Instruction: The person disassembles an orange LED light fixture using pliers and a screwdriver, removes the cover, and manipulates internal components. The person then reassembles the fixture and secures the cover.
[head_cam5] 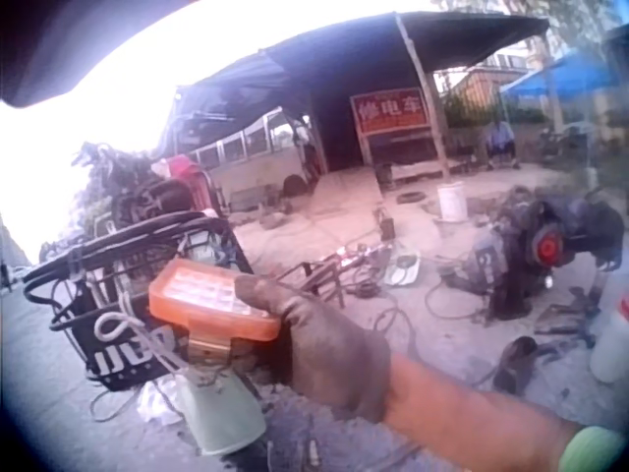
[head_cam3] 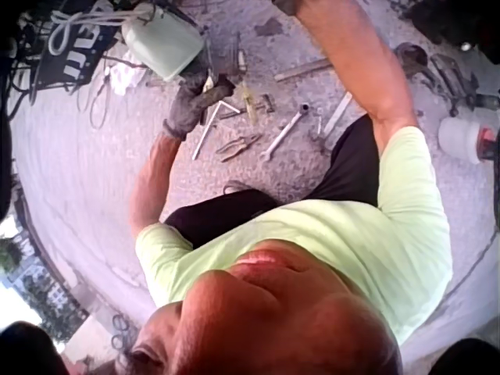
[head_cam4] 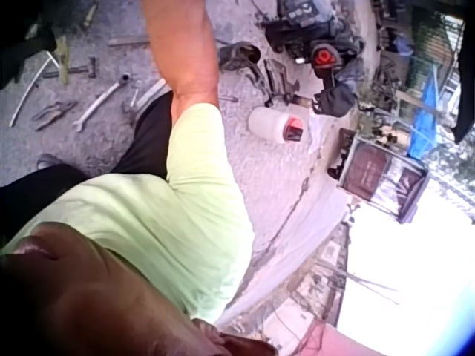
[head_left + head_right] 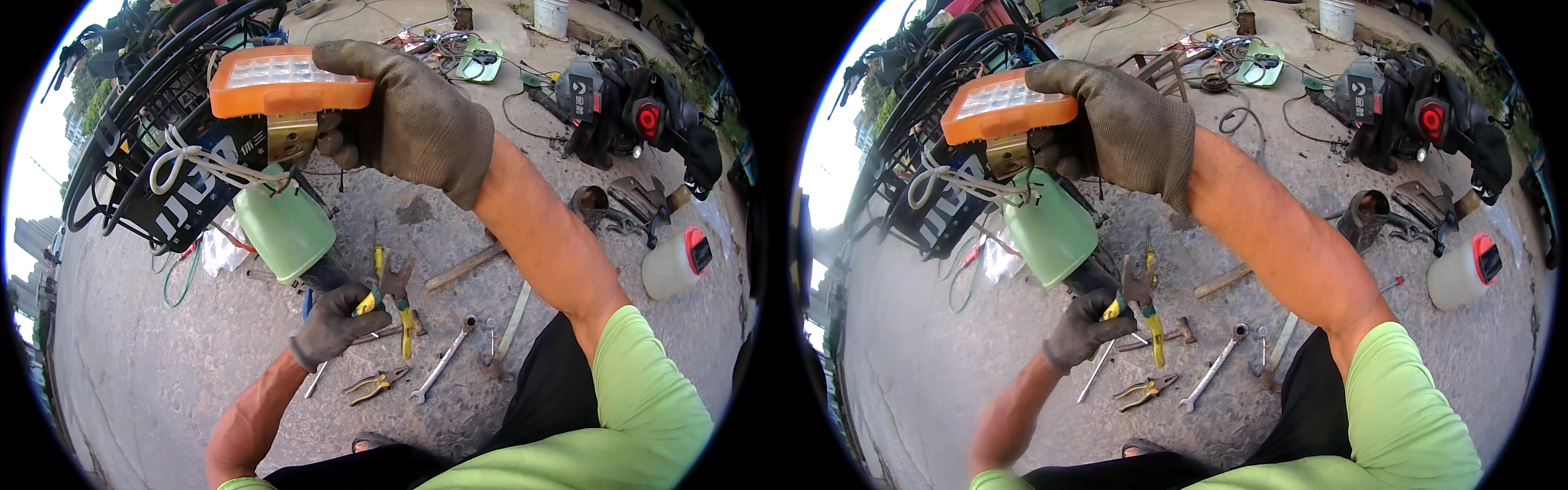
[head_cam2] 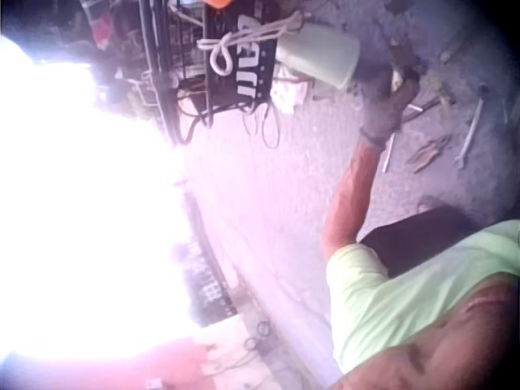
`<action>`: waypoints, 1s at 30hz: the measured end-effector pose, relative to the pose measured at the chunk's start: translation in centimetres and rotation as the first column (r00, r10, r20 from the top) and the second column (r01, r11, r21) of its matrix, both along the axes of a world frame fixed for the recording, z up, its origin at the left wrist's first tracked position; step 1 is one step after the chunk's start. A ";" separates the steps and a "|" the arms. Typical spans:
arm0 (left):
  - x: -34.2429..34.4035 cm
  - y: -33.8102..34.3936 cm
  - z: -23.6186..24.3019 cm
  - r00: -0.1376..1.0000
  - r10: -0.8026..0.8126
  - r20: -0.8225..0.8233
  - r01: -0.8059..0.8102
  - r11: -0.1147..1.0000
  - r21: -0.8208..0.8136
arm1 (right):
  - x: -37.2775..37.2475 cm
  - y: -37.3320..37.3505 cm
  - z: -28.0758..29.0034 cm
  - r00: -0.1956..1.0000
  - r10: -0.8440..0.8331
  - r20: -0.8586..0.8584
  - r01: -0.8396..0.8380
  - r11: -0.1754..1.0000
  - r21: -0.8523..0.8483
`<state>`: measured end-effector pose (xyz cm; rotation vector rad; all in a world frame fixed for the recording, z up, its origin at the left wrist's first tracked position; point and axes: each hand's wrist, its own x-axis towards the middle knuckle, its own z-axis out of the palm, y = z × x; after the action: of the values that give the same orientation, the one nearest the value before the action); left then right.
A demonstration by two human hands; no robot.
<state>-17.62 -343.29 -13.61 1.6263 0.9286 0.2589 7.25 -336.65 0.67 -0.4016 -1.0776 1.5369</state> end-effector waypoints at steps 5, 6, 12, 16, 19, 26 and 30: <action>-3.0 -2.7 2.8 0.865 0.340 0.369 -0.221 0.919 -0.327 | -0.7 -1.1 0.9 1.000 0.007 0.029 -0.008 0.999 0.039; -3.3 -3.0 2.9 0.861 0.340 0.378 -0.222 0.920 -0.321 | -1.0 -1.5 0.9 0.998 0.022 0.067 -0.022 1.000 0.000; -3.6 -2.8 4.9 0.774 0.303 0.555 -0.231 0.952 -0.199 | -2.3 -2.3 0.9 0.994 0.016 0.113 -0.024 0.997 0.077; -4.2 -1.3 5.5 0.643 0.247 0.725 -0.126 0.968 -0.217 | -3.3 -2.2 1.1 0.998 -0.053 0.038 0.048 0.990 0.135; -4.7 -0.9 7.8 0.764 0.267 0.588 -0.268 0.959 -0.087 | -3.7 -1.6 1.3 1.000 -0.009 0.023 0.005 0.984 0.176; -4.9 -0.4 10.1 0.829 0.298 0.472 -0.467 0.834 0.294 | -3.5 -0.8 1.1 0.998 0.064 0.017 -0.065 0.990 0.128; -5.1 -0.6 11.0 0.859 0.306 0.412 -0.462 0.809 0.364 | -3.8 -0.6 0.8 0.993 0.118 0.012 -0.118 0.989 0.085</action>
<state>-22.74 -343.86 -2.65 1.7149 0.9748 1.0827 3.44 -337.28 1.42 -0.2893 -1.1862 1.5880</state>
